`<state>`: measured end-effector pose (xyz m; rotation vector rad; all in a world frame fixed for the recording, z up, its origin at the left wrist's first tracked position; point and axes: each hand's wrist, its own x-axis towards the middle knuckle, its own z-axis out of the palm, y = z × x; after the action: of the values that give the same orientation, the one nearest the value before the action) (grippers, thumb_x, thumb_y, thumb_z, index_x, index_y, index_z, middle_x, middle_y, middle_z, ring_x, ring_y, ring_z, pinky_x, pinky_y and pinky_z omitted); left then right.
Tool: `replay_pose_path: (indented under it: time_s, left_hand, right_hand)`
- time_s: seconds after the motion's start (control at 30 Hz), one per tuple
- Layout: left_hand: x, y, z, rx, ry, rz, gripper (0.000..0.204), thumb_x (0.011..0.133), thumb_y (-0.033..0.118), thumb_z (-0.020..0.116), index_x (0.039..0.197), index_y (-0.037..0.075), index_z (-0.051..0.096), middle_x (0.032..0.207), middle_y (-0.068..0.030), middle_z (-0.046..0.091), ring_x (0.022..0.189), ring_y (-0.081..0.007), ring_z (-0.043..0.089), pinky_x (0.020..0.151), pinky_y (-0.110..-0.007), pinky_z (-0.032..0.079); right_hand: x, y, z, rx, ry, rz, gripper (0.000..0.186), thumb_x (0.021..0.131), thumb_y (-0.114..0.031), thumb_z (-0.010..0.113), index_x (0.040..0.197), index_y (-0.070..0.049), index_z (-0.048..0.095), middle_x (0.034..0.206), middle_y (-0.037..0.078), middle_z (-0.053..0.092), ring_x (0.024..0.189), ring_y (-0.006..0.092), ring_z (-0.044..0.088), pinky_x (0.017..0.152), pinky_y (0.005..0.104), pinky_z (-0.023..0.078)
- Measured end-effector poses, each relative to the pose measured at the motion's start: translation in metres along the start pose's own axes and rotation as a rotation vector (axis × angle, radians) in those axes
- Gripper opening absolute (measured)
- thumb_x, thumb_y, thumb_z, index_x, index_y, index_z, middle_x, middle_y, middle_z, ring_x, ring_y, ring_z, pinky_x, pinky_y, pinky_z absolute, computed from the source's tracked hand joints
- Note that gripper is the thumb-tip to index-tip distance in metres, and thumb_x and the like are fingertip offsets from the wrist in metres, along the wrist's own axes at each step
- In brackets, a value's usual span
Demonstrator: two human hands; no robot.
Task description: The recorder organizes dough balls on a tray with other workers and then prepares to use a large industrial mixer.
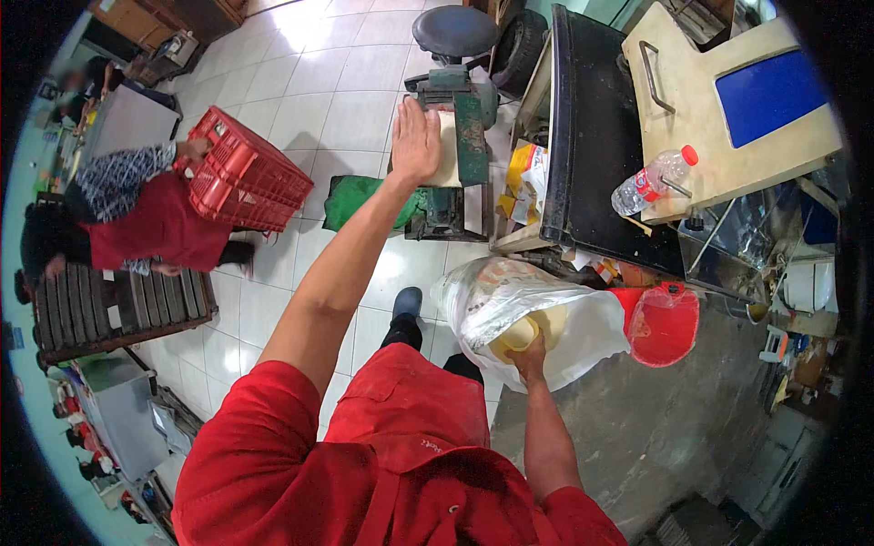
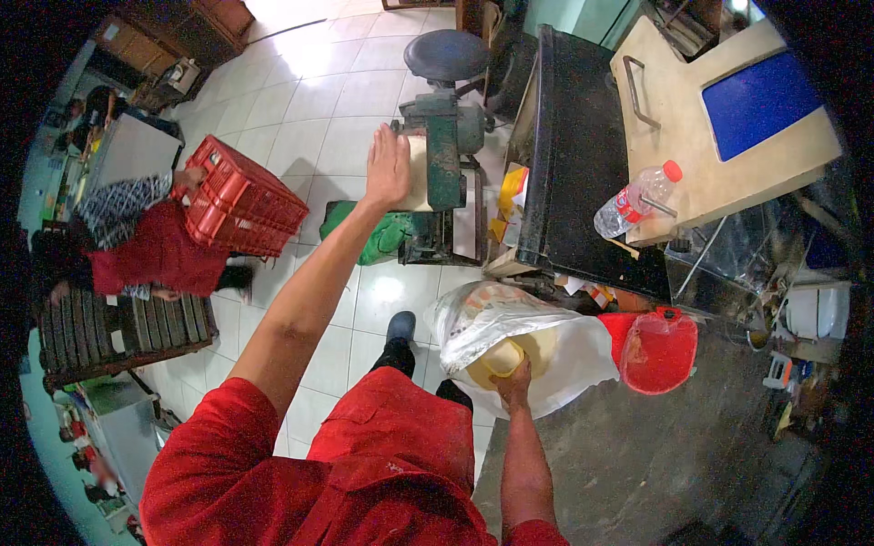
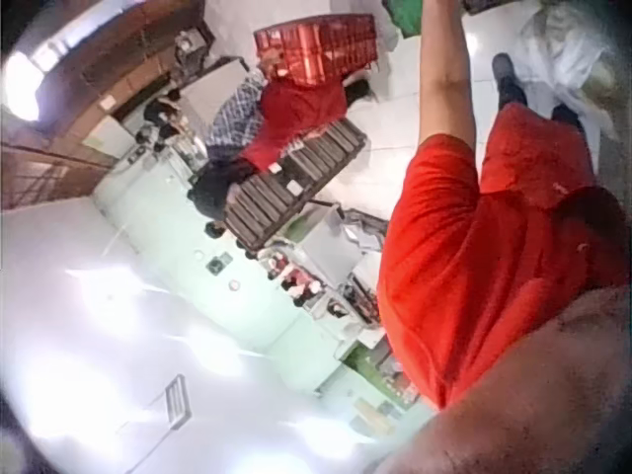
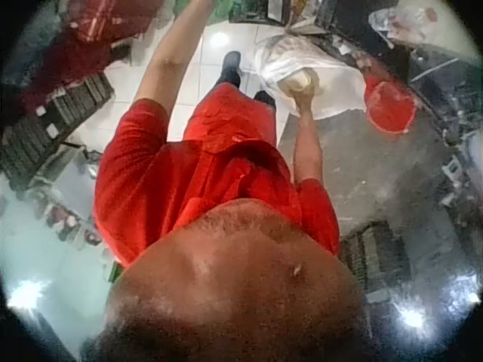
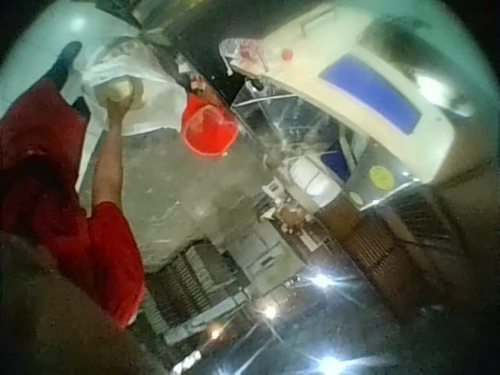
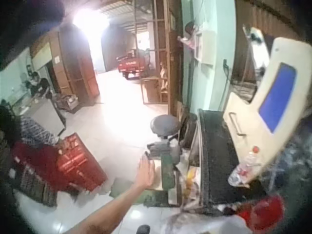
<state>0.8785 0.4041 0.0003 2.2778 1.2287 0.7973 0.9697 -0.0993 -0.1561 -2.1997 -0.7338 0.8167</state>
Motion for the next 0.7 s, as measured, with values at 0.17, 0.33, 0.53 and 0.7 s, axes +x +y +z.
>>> replay_pose_path:
  time_s: [0.17,0.33,0.53,0.7]
  left_hand:
    - [0.008,0.019,0.008,-0.175,-0.031,-0.015,0.076,0.107,0.047,0.016,0.152,-0.014,0.013,0.159,-0.0325,0.020,0.151,-0.0416,0.016,0.123,-0.045,0.012]
    - [0.010,0.047,0.008,-0.458,-0.028,-0.015,0.074,0.108,0.046,0.017,0.153,-0.013,0.011,0.158,-0.0339,0.019,0.151,-0.0406,0.015,0.123,-0.042,0.014]
    - [0.009,0.030,0.008,-0.347,-0.032,-0.030,0.074,0.108,0.046,0.019,0.154,-0.011,0.009,0.160,-0.0305,0.016,0.152,-0.0378,0.014,0.123,-0.040,0.013]
    - [0.008,0.008,0.006,-0.281,-0.028,-0.040,0.073,0.108,0.046,0.020,0.155,-0.009,0.007,0.162,-0.0278,0.013,0.152,-0.0355,0.014,0.123,-0.039,0.012]
  right_hand:
    - [0.007,0.006,0.013,-0.025,0.012,0.142,0.102,0.043,-0.008,0.092,0.134,-0.003,0.045,0.125,0.018,0.056,0.119,0.0369,0.055,0.102,0.0442,0.048]
    - [0.012,0.019,0.019,-0.103,0.015,0.140,0.099,0.047,-0.008,0.091,0.135,-0.004,0.044,0.127,0.019,0.056,0.119,0.0395,0.055,0.103,0.0446,0.047]
    - [0.014,0.007,0.021,-0.048,0.028,0.113,0.101,0.049,-0.008,0.091,0.138,-0.004,0.042,0.130,0.019,0.055,0.120,0.0382,0.055,0.104,0.0435,0.047]
    - [0.008,-0.006,0.006,-0.021,0.063,0.105,0.101,0.051,-0.009,0.091,0.138,-0.004,0.042,0.130,0.018,0.055,0.119,0.0366,0.056,0.103,0.0421,0.048]
